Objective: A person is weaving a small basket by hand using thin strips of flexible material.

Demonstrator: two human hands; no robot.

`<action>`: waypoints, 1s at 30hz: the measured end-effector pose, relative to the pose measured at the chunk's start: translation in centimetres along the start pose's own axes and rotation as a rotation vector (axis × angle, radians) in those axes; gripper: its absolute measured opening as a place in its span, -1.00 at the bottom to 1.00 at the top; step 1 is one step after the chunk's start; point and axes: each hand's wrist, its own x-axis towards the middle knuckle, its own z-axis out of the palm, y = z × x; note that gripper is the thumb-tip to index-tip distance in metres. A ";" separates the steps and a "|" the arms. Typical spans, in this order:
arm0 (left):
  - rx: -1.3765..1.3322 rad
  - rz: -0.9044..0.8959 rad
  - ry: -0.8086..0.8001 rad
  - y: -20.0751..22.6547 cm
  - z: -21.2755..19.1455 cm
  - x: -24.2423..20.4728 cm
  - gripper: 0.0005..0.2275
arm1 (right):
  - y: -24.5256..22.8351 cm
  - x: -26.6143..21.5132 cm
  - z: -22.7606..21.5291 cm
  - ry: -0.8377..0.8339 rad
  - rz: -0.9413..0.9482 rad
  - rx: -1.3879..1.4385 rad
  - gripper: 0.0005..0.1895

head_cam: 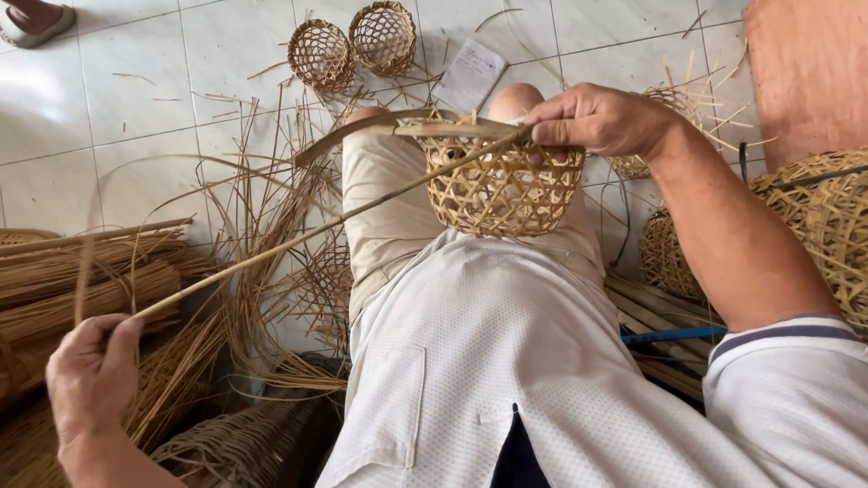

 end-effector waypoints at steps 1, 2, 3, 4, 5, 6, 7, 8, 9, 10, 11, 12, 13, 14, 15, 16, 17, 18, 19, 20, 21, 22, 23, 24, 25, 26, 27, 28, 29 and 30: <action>0.001 -0.005 0.003 0.0 0.0 -0.2 -0.85 | -0.2 0.1 0.2 -0.006 -0.002 -0.001 -0.62; 0.033 -0.035 -0.010 -0.1 -0.1 -0.5 -0.85 | -0.6 0.3 0.5 0.003 0.025 -0.015 -0.61; 0.064 -0.065 -0.022 -0.2 -0.3 -0.7 -0.85 | -0.9 0.5 0.7 0.012 0.052 -0.030 -0.58; 0.065 -0.072 -0.020 -0.9 0.2 -0.5 -0.85 | -0.8 0.5 0.7 0.005 0.051 -0.031 -0.58; 0.202 0.092 0.014 -1.6 0.7 -0.3 -0.83 | -0.6 0.5 0.6 0.026 0.052 -0.003 -0.60; 0.332 0.260 0.049 -2.2 1.4 0.1 -0.80 | -0.7 0.5 0.3 0.051 0.053 0.019 -0.61; 0.328 0.256 0.054 -3.9 2.1 0.4 -0.80 | -0.7 0.4 0.2 0.048 0.051 0.013 -0.61; 0.408 0.311 0.160 -5.6 2.7 0.8 -0.80 | -0.6 0.2 0.2 0.054 0.033 0.010 -0.61; 0.487 0.365 0.267 -7.2 3.4 1.2 -0.80 | -0.4 0.0 0.1 0.060 0.015 0.008 -0.61; 0.486 0.370 0.265 -8.3 3.6 1.0 -0.80 | -0.3 -0.1 0.2 0.065 0.016 0.009 -0.61; 0.550 0.408 0.344 -9.4 3.9 0.8 -0.81 | -0.1 -0.2 0.2 0.044 0.009 0.020 -0.60; 0.614 0.448 0.425 -10.4 4.2 0.8 -0.82 | 0.1 -0.2 0.1 0.025 0.000 0.029 -0.60; 0.612 0.454 0.426 -8.4 4.2 1.0 -0.82 | -0.1 -0.2 -0.1 0.031 -0.001 0.029 -0.60; 0.535 0.229 0.168 -6.7 3.9 0.5 -0.83 | -0.3 -0.1 0.2 0.031 0.005 0.007 -0.59; 0.451 0.000 -0.083 -4.9 3.6 0.0 -0.79 | -0.4 0.0 0.4 0.030 0.011 -0.016 -0.59; 0.450 -0.003 -0.077 -2.8 4.0 0.0 -0.79 | -0.2 0.0 0.2 0.028 0.006 -0.020 -0.59; 0.370 -0.205 -0.263 -0.6 4.3 0.0 -0.75 | -0.1 0.0 0.1 0.027 0.012 -0.019 -0.59; 0.286 -0.406 -0.450 1.4 4.5 -0.1 -0.70 | 0.1 0.0 0.2 0.025 0.019 -0.013 -0.59; 0.288 -0.409 -0.447 2.7 4.7 -1.2 -0.70 | 0.1 0.2 0.3 0.022 0.015 -0.012 -0.59; 0.135 -0.481 -0.578 4.1 5.2 -2.1 -0.70 | 0.1 0.0 0.2 0.022 -0.001 -0.008 -0.59; -0.021 -0.547 -0.707 5.6 5.7 -3.0 -0.69 | 0.1 -0.2 0.1 0.022 -0.017 -0.005 -0.59; -0.018 -0.546 -0.710 4.9 7.5 -3.7 -0.69 | 0.1 -0.4 0.1 0.024 -0.016 -0.002 -0.59; -0.003 -0.437 -0.818 4.3 9.2 -4.4 -0.70 | 0.2 -0.5 0.1 0.034 -0.018 0.008 -0.59; 0.011 -0.329 -0.921 3.6 10.9 -5.3 -0.68 | 0.2 -0.5 0.1 0.040 -0.022 0.018 -0.59; 0.014 -0.332 -0.922 4.7 11.8 -6.4 -0.68 | 0.3 -0.4 0.1 0.039 -0.022 0.021 -0.59; -0.096 -0.338 -0.860 5.8 12.6 -7.6 -0.74 | 0.5 -0.3 0.1 0.042 -0.019 0.017 -0.61; -0.205 -0.342 -0.797 6.9 13.4 -8.8 -0.77 | 0.6 -0.2 0.1 0.046 -0.017 0.012 -0.62; -0.204 -0.341 -0.796 6.5 14.7 -9.2 -0.77 | 0.6 -0.1 0.0 0.047 -0.018 0.012 -0.62; -0.448 -0.216 -0.664 6.2 16.0 -9.7 -0.93 | 0.5 -0.1 0.0 0.047 -0.008 -0.009 -0.59; -0.686 -0.089 -0.519 5.7 17.1 -10.2 -0.87 | 0.4 0.2 0.0 0.043 0.001 -0.031 -0.57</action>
